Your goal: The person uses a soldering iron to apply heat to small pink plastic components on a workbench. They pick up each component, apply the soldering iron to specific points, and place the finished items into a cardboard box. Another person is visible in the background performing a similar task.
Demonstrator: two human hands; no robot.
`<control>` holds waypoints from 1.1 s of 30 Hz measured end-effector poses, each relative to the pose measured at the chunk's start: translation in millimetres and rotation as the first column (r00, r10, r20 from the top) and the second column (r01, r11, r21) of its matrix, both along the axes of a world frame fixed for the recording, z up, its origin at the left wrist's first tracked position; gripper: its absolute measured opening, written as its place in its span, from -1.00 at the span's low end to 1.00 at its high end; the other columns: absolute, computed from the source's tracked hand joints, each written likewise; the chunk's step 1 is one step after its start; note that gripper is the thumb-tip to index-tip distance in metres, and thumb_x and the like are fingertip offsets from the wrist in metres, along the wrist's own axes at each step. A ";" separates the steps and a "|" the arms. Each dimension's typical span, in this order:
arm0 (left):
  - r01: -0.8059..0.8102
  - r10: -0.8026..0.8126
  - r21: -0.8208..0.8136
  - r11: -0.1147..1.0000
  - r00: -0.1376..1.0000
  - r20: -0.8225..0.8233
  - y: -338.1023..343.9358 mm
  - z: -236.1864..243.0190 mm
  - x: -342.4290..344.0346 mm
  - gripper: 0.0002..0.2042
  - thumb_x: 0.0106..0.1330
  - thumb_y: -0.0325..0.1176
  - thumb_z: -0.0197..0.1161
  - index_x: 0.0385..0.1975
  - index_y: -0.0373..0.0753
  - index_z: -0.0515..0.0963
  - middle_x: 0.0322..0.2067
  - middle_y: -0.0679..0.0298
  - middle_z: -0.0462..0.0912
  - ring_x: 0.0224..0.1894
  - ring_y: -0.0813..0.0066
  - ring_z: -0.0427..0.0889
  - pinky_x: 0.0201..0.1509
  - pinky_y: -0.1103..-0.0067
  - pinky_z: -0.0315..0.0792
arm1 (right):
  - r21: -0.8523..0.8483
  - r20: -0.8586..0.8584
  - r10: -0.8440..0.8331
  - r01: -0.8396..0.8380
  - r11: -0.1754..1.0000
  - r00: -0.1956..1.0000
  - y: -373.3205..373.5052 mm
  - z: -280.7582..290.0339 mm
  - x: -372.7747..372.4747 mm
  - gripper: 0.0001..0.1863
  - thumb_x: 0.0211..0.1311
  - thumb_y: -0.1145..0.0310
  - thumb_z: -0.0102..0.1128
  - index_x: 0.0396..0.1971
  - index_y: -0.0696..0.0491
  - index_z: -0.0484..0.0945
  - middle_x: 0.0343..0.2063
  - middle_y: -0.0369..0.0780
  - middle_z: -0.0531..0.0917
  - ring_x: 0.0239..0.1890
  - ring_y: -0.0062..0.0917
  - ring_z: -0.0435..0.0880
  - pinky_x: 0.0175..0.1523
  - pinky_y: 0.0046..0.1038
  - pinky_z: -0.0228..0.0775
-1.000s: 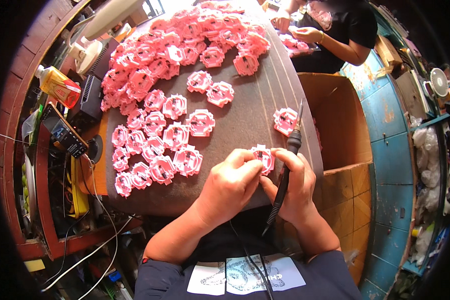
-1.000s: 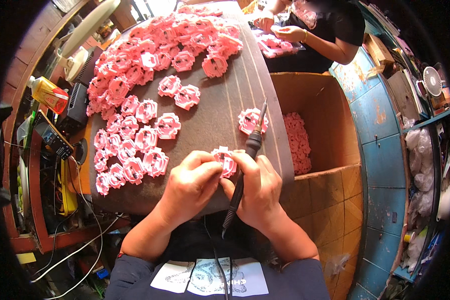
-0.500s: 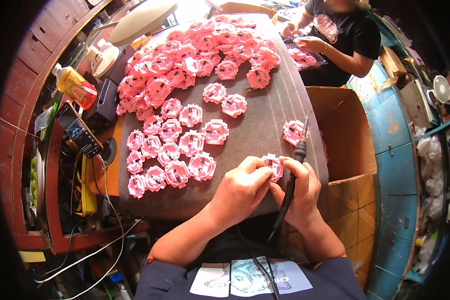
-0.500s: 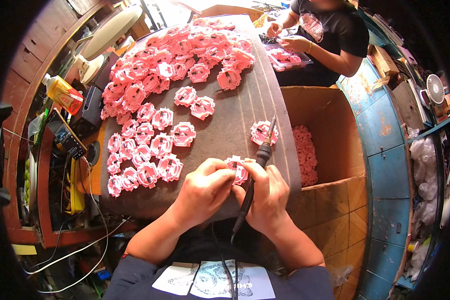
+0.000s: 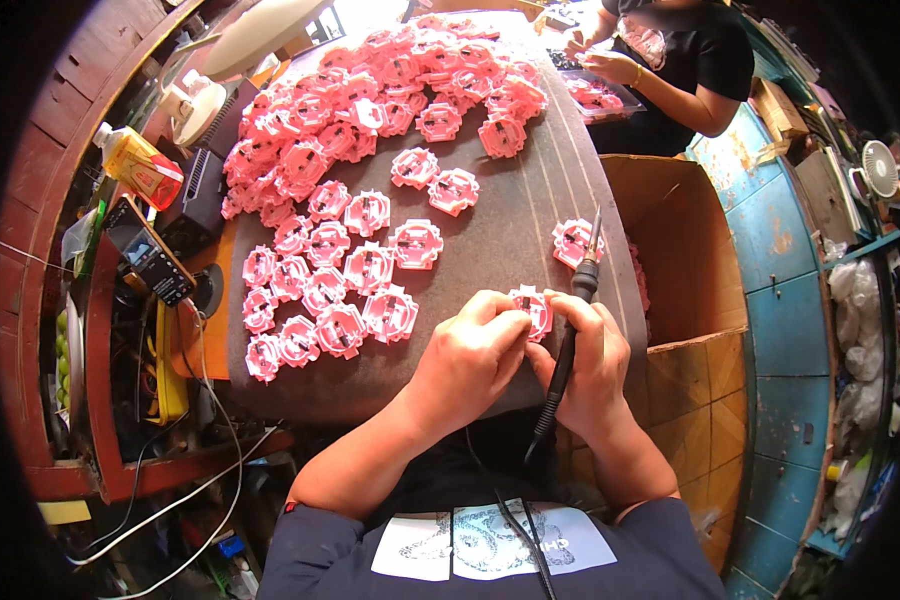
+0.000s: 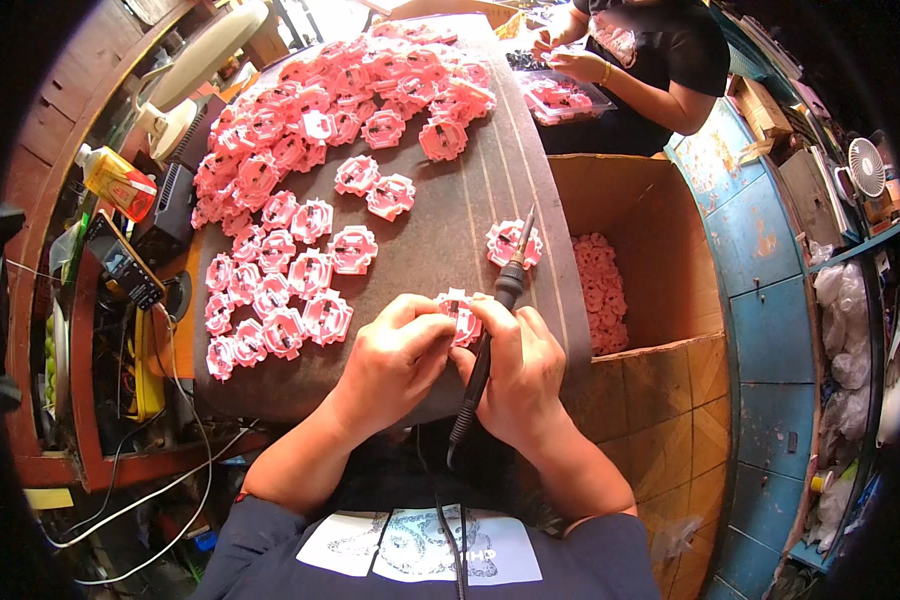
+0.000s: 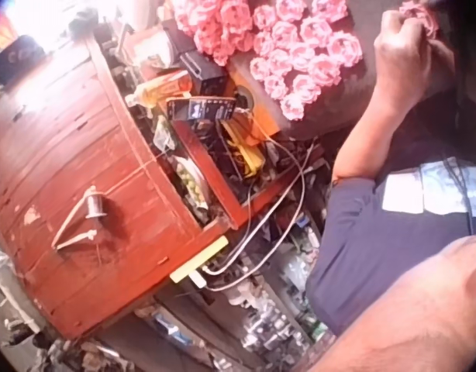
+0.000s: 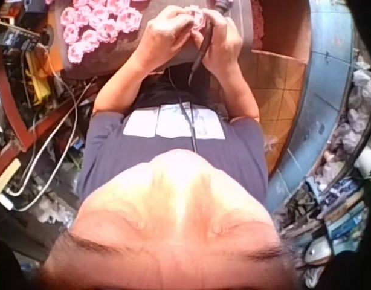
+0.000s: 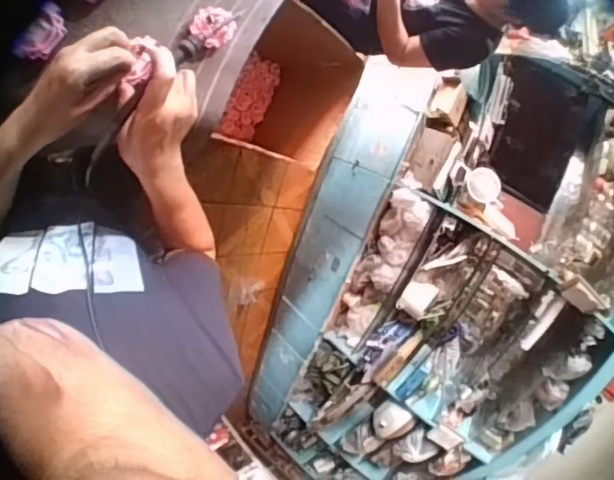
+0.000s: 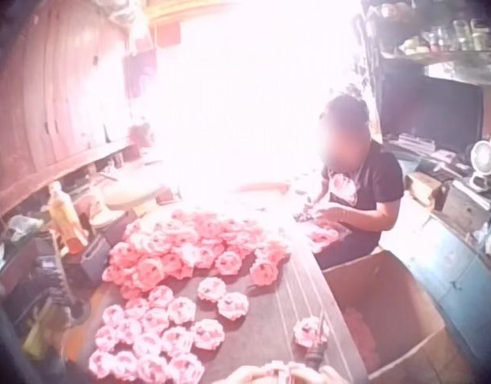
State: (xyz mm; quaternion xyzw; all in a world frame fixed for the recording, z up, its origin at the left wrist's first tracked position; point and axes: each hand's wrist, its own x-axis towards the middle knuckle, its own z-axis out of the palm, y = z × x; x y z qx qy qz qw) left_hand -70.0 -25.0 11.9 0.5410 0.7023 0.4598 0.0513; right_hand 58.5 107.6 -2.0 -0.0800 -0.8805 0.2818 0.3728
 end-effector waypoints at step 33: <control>0.015 -0.043 -0.109 0.994 0.965 -0.259 7.8 18.5 6.7 -0.77 0.24 -0.59 0.35 -0.11 -0.35 0.60 -0.14 0.03 0.65 -0.08 0.00 0.70 -0.05 0.30 0.66 | 0.038 -0.199 0.059 -0.053 0.998 0.978 7.1 -11.1 0.1 -0.44 0.08 0.72 0.43 0.06 0.10 0.39 -0.24 -0.13 0.67 -0.39 -0.28 0.60 -0.28 -0.28 0.48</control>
